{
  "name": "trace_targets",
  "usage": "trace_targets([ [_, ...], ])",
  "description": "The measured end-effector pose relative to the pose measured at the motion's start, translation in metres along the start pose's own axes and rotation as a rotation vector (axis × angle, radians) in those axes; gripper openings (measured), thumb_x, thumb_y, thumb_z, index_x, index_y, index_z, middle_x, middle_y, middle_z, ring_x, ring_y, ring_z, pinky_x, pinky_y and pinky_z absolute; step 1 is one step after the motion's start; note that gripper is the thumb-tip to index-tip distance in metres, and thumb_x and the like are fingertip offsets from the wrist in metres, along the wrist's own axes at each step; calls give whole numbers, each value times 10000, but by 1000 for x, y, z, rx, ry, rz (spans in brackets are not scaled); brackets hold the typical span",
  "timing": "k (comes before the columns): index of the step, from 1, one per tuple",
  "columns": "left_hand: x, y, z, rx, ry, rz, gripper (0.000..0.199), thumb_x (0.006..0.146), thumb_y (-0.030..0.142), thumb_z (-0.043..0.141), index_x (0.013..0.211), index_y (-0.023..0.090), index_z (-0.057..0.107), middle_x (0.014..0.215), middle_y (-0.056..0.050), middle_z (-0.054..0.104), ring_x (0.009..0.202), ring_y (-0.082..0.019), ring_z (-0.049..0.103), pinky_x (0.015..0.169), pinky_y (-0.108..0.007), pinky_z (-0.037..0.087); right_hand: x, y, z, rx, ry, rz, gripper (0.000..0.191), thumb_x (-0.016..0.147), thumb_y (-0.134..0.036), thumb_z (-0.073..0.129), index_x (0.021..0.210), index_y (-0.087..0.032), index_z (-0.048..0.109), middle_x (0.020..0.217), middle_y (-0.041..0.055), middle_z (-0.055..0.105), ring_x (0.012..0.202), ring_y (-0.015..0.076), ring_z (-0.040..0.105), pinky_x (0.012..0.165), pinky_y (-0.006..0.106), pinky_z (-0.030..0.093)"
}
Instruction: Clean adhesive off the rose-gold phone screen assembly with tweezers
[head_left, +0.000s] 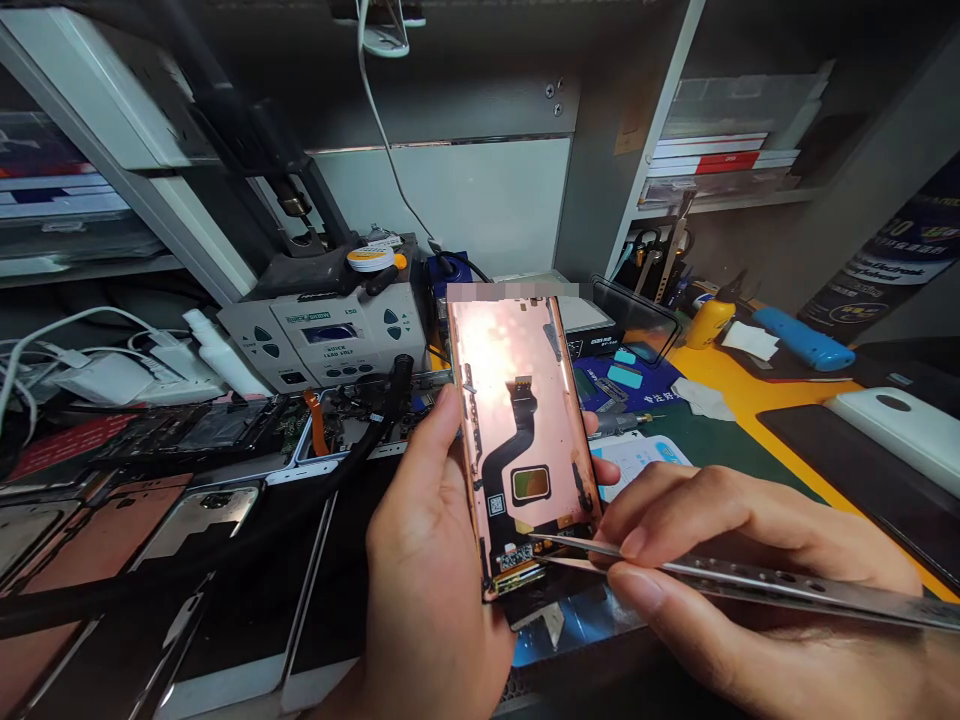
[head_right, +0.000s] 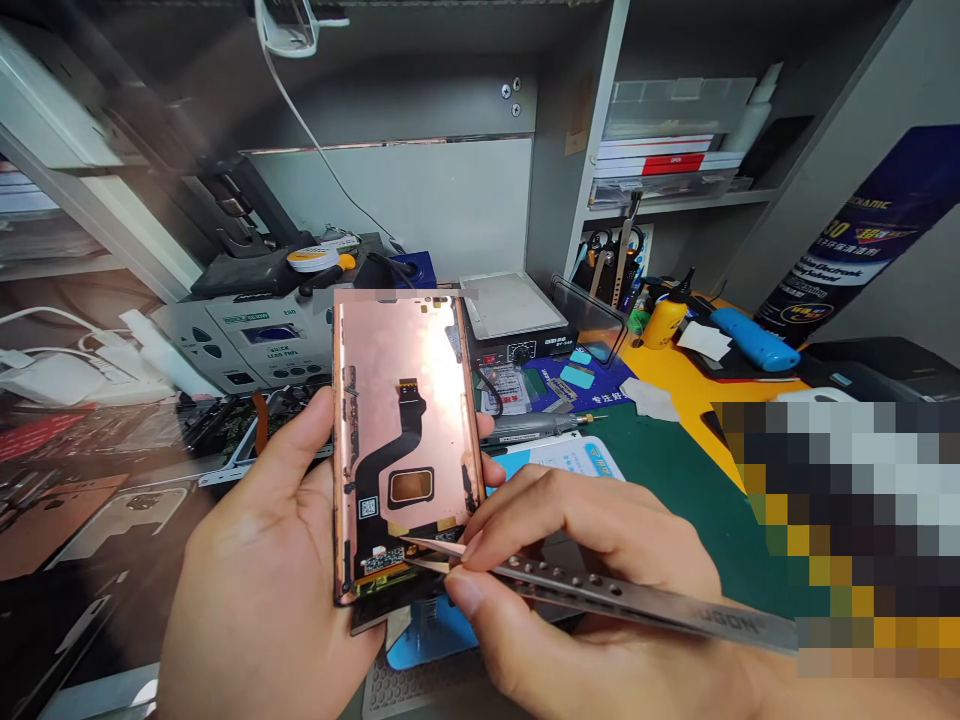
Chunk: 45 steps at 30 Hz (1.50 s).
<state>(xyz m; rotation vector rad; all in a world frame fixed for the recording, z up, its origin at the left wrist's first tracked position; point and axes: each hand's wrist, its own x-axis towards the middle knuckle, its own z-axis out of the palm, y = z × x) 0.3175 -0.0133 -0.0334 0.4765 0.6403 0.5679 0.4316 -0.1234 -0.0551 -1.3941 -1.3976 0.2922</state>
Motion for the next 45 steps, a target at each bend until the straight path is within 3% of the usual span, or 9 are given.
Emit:
trace_targets([
  [3, -1, 0, 1, 9, 39, -58, 581, 990, 511, 388, 1005, 96, 795, 898, -160, 796, 698, -251, 742, 679, -344, 618, -1, 1, 0, -17, -4, 7, 167, 747, -46, 721, 739, -209, 683, 744, -48, 755, 669, 104, 744, 679, 97, 602],
  [26, -1, -1, 2, 50, 88, -68, 586, 979, 536, 376, 963, 127, 795, 877, -148, 800, 694, -266, 752, 641, -345, 623, -1, 2, -1, 5, -6, -21, 169, 770, -57, 722, 769, -220, 678, 750, -59, 747, 671, 102, 738, 738, 134, 620],
  [34, 0, -2, 1, 54, 72, -63, 603, 967, 566, 380, 1014, 127, 791, 874, -137, 798, 675, -251, 740, 641, -336, 621, 0, 1, 0, -16, 6, -11, 188, 748, -40, 717, 762, -222, 672, 760, -70, 755, 691, 90, 745, 696, 81, 596],
  [45, -1, 0, 1, 30, 55, -73, 609, 987, 539, 356, 1020, 111, 788, 888, -145, 793, 697, -249, 741, 667, -334, 620, -2, 2, 0, 23, 20, -6, 170, 760, -48, 725, 761, -212, 684, 761, -50, 754, 694, 104, 743, 726, 123, 614],
])
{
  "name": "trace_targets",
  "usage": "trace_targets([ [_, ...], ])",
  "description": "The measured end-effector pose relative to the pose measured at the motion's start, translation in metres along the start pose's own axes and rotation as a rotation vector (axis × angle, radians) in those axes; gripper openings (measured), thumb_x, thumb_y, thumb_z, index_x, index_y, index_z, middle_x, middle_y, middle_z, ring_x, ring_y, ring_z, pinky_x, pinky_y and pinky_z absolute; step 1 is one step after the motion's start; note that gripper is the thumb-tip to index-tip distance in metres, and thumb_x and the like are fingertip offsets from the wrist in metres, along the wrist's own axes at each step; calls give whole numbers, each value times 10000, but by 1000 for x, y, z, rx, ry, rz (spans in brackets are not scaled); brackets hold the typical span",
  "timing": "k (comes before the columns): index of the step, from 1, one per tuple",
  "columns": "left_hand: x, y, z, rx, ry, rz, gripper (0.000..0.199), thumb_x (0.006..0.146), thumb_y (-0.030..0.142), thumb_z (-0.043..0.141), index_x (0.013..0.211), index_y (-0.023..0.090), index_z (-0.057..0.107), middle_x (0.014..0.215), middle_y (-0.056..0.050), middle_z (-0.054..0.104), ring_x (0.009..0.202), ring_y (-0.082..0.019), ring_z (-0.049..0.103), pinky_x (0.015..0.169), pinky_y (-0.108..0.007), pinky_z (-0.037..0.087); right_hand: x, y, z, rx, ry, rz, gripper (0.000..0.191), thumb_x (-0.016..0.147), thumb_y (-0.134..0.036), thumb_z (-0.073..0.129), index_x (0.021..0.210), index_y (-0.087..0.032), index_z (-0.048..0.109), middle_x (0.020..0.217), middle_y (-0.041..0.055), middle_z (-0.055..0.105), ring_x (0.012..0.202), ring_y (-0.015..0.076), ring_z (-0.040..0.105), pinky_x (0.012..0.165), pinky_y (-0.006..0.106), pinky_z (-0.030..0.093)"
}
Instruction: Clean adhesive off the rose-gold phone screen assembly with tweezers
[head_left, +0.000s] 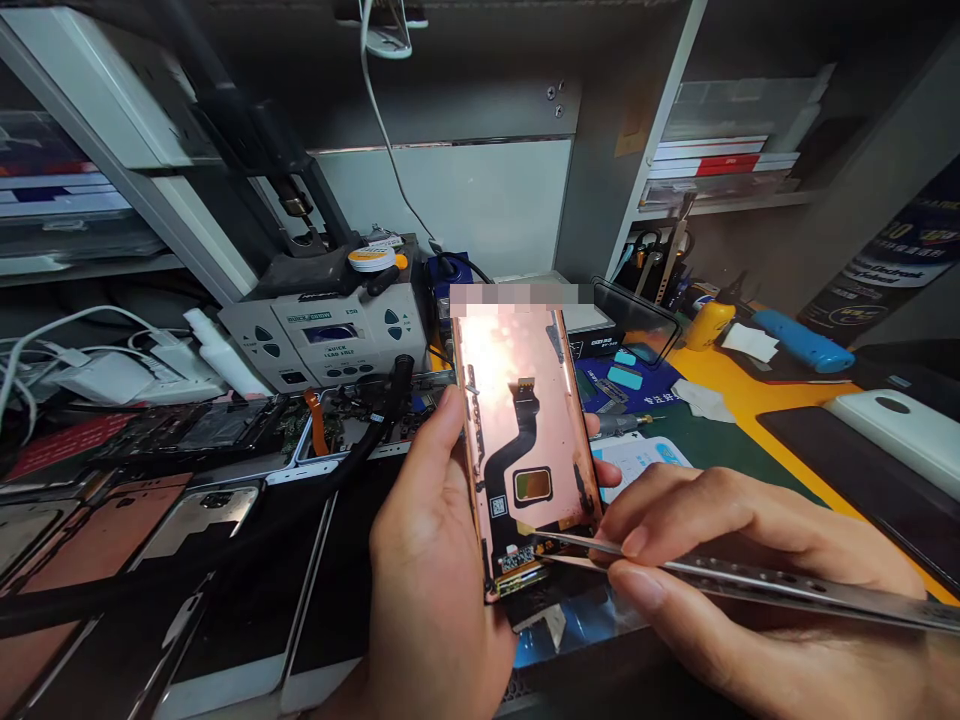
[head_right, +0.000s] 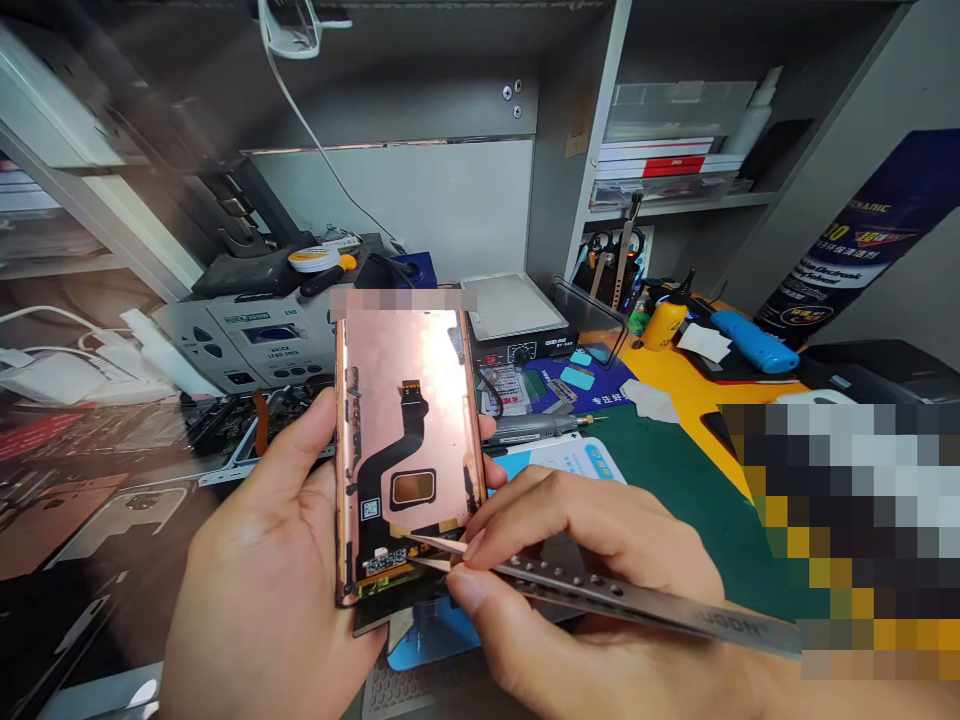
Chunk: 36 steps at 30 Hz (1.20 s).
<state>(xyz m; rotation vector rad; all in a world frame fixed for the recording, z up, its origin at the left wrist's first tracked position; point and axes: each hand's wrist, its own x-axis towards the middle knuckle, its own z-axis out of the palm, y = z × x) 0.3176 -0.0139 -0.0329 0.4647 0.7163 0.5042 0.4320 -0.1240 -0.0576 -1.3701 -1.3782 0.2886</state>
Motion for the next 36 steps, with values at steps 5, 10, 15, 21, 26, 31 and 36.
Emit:
trace_targets([
  [5, 0, 0, 0, 5, -19, 19, 601, 980, 547, 374, 1005, 113, 789, 876, -143, 789, 696, -266, 743, 636, -353, 624, 0, 1, -1, -25, 9, -24, 163, 758, -58, 737, 763, -214, 689, 763, -36, 759, 705, 111, 748, 736, 118, 611],
  [10, -1, 0, 0, 13, -18, 16, 596, 989, 535, 355, 1013, 121, 783, 887, -135, 790, 736, -271, 749, 614, -350, 625, 3, -1, -4, -48, 11, -31, 156, 755, -68, 741, 767, -215, 690, 754, -37, 756, 693, 108, 746, 730, 112, 609],
  [15, -2, -1, 1, 15, -17, 22, 599, 988, 538, 355, 985, 120, 784, 864, -131, 788, 724, -264, 749, 617, -340, 624, 4, -3, -2, -26, -4, -20, 147, 766, -73, 735, 769, -213, 690, 762, -31, 760, 689, 119, 750, 719, 129, 619],
  [21, 1, -1, 0, 20, -22, 27, 600, 980, 547, 367, 995, 114, 783, 869, -130, 787, 704, -255, 742, 634, -348, 628, -1, 0, 1, -30, 7, -27, 151, 770, -77, 740, 782, -220, 692, 777, -30, 765, 706, 128, 755, 731, 147, 627],
  [26, -2, -1, -1, 26, -20, 8, 594, 979, 550, 374, 996, 124, 788, 894, -133, 790, 712, -259, 743, 634, -342, 627, 1, -1, -1, -54, 18, -30, 169, 746, -67, 755, 772, -223, 695, 776, -27, 766, 724, 124, 758, 710, 109, 610],
  [31, -5, 0, 1, 42, 0, 11, 585, 969, 555, 396, 993, 127, 793, 903, -131, 792, 722, -254, 741, 665, -337, 624, 1, -1, 2, -22, 8, -16, 150, 762, -82, 748, 760, -221, 692, 753, -25, 761, 693, 133, 754, 709, 143, 624],
  [36, -2, -1, 2, 24, -7, 11, 600, 969, 560, 388, 992, 124, 800, 902, -130, 793, 733, -260, 745, 693, -344, 623, 0, 1, 2, -7, 16, -5, 150, 764, -74, 744, 754, -215, 694, 747, -13, 760, 685, 152, 754, 717, 186, 639],
])
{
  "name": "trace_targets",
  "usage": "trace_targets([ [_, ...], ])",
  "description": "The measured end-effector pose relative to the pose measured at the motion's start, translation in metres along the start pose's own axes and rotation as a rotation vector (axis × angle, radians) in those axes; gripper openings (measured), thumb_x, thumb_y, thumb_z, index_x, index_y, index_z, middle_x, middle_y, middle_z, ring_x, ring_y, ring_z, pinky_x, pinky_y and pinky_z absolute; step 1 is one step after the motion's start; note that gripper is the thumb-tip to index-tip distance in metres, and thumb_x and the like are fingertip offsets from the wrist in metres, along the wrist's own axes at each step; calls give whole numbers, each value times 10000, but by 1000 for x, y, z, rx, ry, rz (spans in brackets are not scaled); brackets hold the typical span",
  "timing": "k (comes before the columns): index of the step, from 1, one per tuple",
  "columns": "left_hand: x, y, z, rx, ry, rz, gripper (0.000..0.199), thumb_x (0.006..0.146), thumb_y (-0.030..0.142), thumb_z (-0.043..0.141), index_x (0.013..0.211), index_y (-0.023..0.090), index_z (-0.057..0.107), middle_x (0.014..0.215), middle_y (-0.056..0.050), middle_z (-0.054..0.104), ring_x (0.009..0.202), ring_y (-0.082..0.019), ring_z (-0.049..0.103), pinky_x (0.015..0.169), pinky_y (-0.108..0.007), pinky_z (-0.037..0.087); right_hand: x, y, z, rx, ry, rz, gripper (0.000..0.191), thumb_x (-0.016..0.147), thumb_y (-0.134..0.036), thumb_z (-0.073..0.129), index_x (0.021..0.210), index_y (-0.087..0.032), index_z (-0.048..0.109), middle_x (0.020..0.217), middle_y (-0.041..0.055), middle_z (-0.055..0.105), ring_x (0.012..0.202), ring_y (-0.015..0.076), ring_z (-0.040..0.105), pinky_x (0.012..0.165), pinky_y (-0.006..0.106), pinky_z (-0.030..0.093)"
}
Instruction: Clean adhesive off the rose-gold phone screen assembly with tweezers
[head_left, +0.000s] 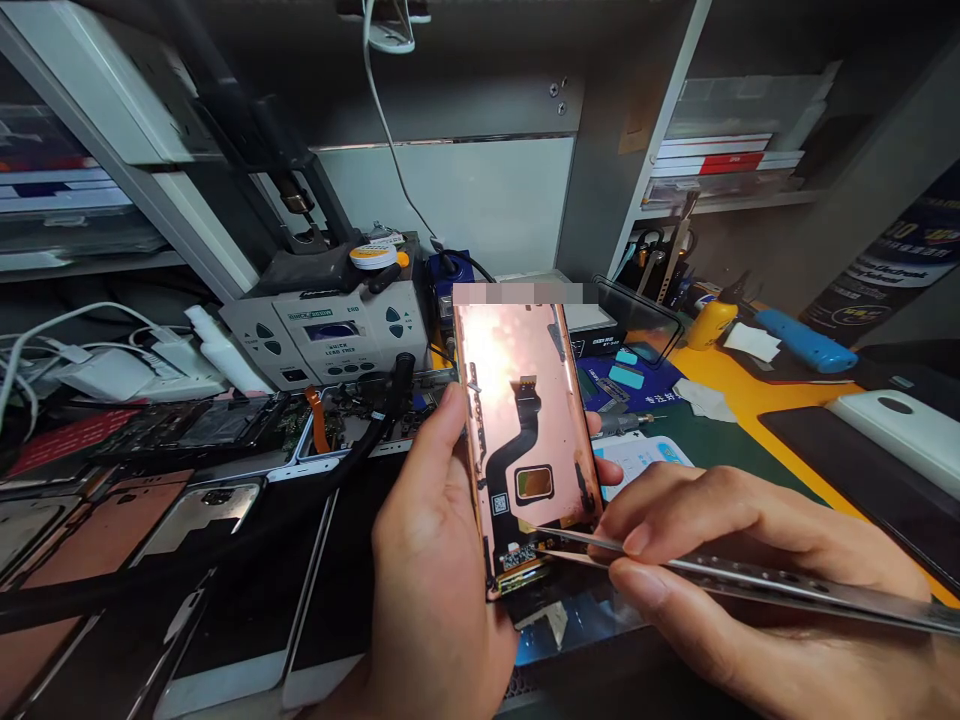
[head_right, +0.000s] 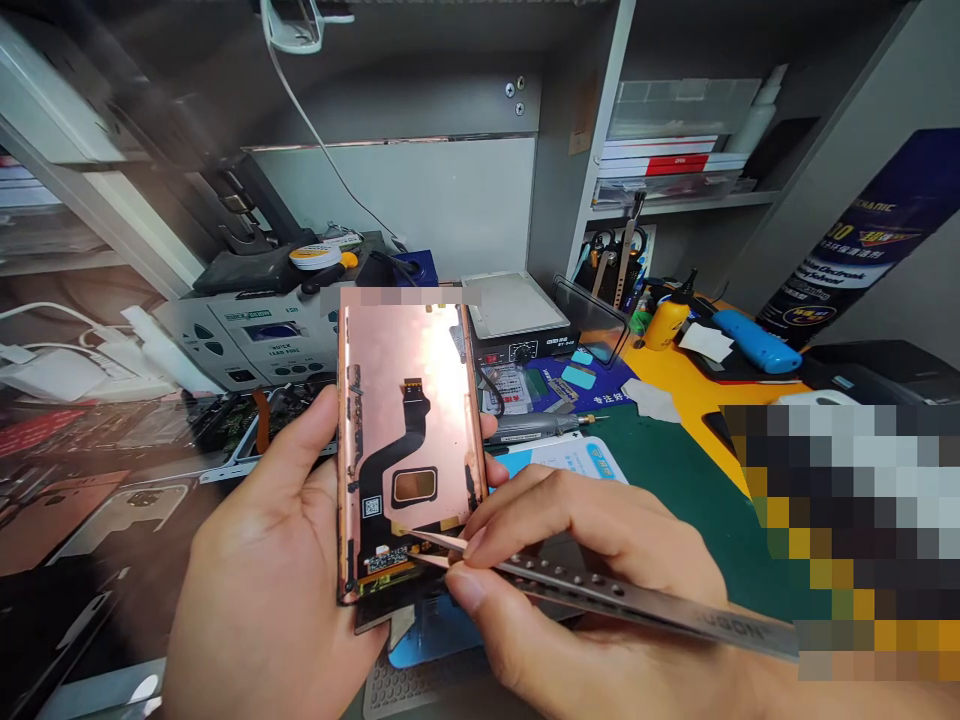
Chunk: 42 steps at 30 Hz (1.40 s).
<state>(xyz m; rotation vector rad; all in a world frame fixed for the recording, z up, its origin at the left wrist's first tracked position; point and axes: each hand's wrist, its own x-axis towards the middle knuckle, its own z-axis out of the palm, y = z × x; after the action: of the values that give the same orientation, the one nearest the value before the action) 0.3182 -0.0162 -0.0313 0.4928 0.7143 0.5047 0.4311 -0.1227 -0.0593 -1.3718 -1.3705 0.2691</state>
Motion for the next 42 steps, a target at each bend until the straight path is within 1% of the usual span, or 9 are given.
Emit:
trace_targets([
  [6, -1, -1, -4, 3, -9, 14, 602, 981, 545, 368, 995, 128, 802, 908, -137, 796, 735, -258, 745, 706, -354, 624, 1, 1, 0, -8, -1, 1, 140, 763, -91, 760, 762, -217, 697, 767, -23, 765, 709, 137, 757, 744, 156, 626],
  [10, -2, -1, -2, 19, 5, 11, 598, 981, 539, 369, 996, 123, 798, 900, -140, 795, 730, -268, 748, 679, -362, 629, 0, 0, -1, 23, 26, 9, 142, 763, -88, 756, 766, -216, 694, 766, -15, 764, 692, 143, 755, 702, 161, 630],
  [13, 0, 0, 0, 7, 20, 5, 595, 976, 539, 376, 976, 119, 798, 878, -135, 795, 716, -278, 747, 652, -374, 634, 0, -2, -3, 35, 4, 5, 157, 761, -61, 740, 771, -212, 697, 760, 0, 763, 672, 159, 752, 667, 188, 638],
  [16, 2, 1, 1, -7, 17, 9, 591, 976, 540, 378, 987, 124, 797, 890, -134, 797, 732, -286, 750, 633, -372, 634, 2, -3, -2, 32, 4, 2, 159, 758, -61, 740, 762, -214, 695, 738, -5, 756, 653, 156, 747, 638, 178, 630],
  [21, 3, 0, 0, 11, -5, 13, 605, 983, 545, 359, 1009, 127, 796, 914, -140, 798, 743, -275, 752, 661, -363, 632, 2, -2, -1, 17, -1, 1, 153, 761, -69, 739, 763, -214, 689, 752, -16, 760, 682, 146, 753, 726, 183, 635],
  [32, -1, 1, -1, 19, 9, 20, 589, 969, 542, 395, 975, 119, 804, 912, -148, 795, 737, -269, 745, 687, -355, 624, 2, -3, 0, 16, -11, 10, 157, 760, -70, 747, 770, -217, 694, 760, -18, 760, 686, 144, 752, 697, 172, 634],
  [36, -1, 0, -2, 19, 1, 9, 596, 969, 545, 392, 992, 114, 804, 915, -153, 794, 737, -272, 744, 686, -359, 625, 1, -2, -1, -8, -11, 7, 172, 755, -61, 739, 771, -225, 687, 768, -44, 759, 696, 123, 750, 736, 156, 627],
  [38, 0, 0, -1, 14, 0, 8, 595, 977, 535, 380, 1004, 118, 804, 920, -152, 796, 738, -265, 745, 689, -350, 624, 0, 0, -1, -3, -13, 4, 173, 761, -64, 737, 774, -227, 680, 765, -57, 755, 686, 110, 744, 717, 139, 621],
  [42, 2, 0, -1, -16, 1, 17, 603, 978, 540, 382, 936, 122, 814, 881, -148, 799, 688, -244, 736, 668, -331, 624, -2, 1, -1, 5, -23, -9, 164, 774, -82, 741, 786, -231, 672, 773, -66, 752, 693, 103, 742, 714, 135, 619],
])
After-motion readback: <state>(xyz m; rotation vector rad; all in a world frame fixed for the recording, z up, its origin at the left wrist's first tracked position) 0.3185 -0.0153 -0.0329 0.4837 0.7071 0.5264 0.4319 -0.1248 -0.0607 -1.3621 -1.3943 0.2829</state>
